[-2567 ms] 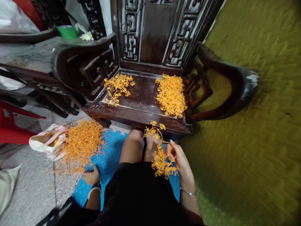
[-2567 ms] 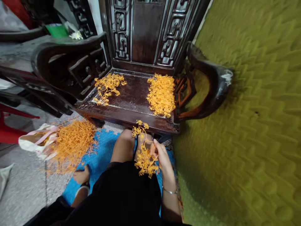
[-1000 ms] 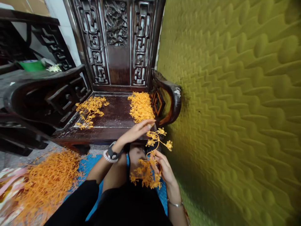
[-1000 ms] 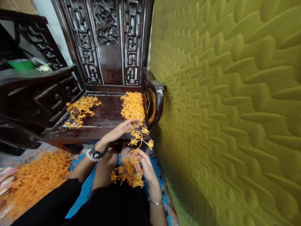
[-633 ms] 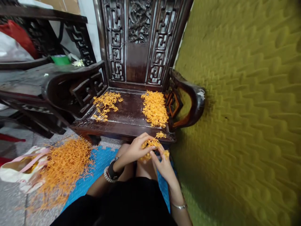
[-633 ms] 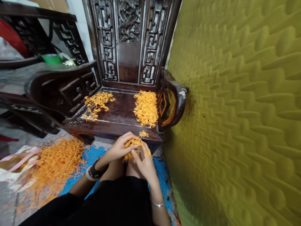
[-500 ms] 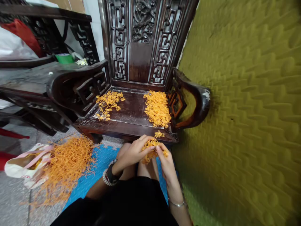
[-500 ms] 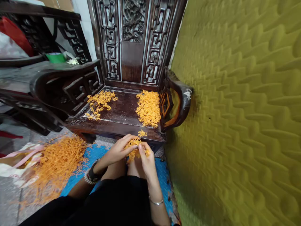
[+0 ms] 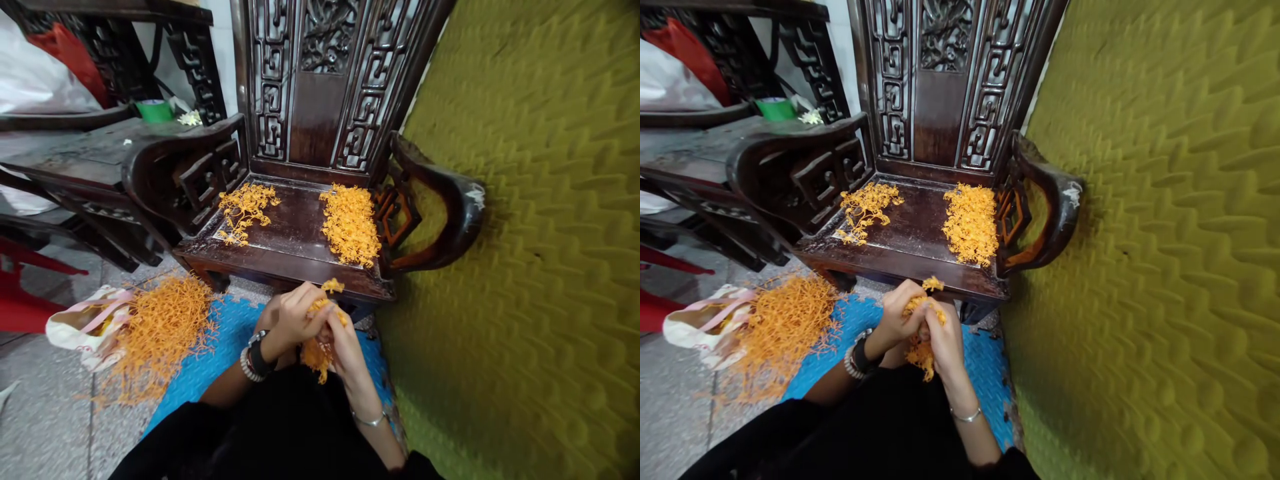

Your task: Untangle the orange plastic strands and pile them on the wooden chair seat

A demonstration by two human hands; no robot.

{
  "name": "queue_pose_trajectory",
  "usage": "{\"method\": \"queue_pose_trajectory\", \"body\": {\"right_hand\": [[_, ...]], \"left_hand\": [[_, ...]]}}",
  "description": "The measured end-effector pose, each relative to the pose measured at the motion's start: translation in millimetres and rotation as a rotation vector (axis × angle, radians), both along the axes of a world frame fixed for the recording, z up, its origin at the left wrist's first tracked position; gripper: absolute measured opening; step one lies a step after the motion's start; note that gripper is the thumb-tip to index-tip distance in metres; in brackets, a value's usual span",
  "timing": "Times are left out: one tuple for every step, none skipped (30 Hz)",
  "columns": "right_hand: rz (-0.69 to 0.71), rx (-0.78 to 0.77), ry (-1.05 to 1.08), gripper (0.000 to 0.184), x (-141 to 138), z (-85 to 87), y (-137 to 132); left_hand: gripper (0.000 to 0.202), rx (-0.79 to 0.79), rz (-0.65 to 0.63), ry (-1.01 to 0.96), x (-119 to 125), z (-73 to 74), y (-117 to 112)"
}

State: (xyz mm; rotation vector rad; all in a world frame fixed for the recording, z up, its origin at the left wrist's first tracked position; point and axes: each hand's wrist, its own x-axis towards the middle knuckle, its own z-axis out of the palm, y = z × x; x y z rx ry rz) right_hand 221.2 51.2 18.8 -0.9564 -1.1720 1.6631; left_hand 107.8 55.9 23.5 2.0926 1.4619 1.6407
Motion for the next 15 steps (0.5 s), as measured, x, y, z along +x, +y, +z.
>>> {"method": "queue_pose_trajectory", "body": {"right_hand": [[0.022, 0.023, -0.007, 0.044, -1, -0.5, -1], [0.039, 0.056, -0.017, 0.047, -2, 0.1, -3], [0.065, 0.097, -0.039, 0.049, -3, 1.6, -5], [0.091, 0.141, -0.07, 0.05, -3, 4.1, -7], [0.106, 0.186, -0.104, 0.05, -4, 7.4, -10], [0.124, 0.229, -0.14, 0.049, -5, 11.3, -13], [0.142, 0.273, -0.174, 0.047, -5, 15.6, -17], [0.156, 0.321, -0.207, 0.045, -6, 19.9, -20], [0.162, 0.369, -0.236, 0.042, -6, 24.2, -23], [0.161, 0.414, -0.259, 0.039, -5, 28.1, -25], [0.156, 0.448, -0.275, 0.037, -5, 31.4, -27], [0.155, 0.469, -0.286, 0.035, -3, 33.8, -28], [0.164, 0.479, -0.295, 0.035, -1, 35.1, -29], [0.187, 0.474, -0.303, 0.035, 1, 34.9, -30], [0.198, 0.46, -0.309, 0.036, 5, 33.1, -32]], "left_hand": [[0.024, 0.013, 0.029, -0.02, -2, -0.6, 2], [0.03, 0.026, 0.063, -0.04, -5, -0.4, 3], [0.034, 0.037, 0.097, -0.059, -8, 0.9, 4], [0.038, 0.044, 0.125, -0.071, -11, 3.5, 3], [0.04, 0.049, 0.147, -0.095, -13, 7.6, 1], [0.042, 0.056, 0.168, -0.14, -16, 12.8, -2], [0.045, 0.062, 0.187, -0.209, -18, 18.9, -6], [0.047, 0.067, 0.2, -0.291, -19, 25.3, -11], [0.049, 0.064, 0.198, -0.372, -20, 31.4, -15], [0.05, 0.055, 0.182, -0.439, -20, 37.0, -19], [0.051, 0.044, 0.158, -0.48, -19, 41.6, -22], [0.051, 0.035, 0.13, -0.488, -19, 45.4, -24], [0.051, 0.026, 0.109, -0.487, -18, 48.4, -24], [0.051, 0.02, 0.103, -0.491, -19, 51.2, -22], [0.051, 0.024, 0.121, -0.513, -22, 54.2, -18]]}}
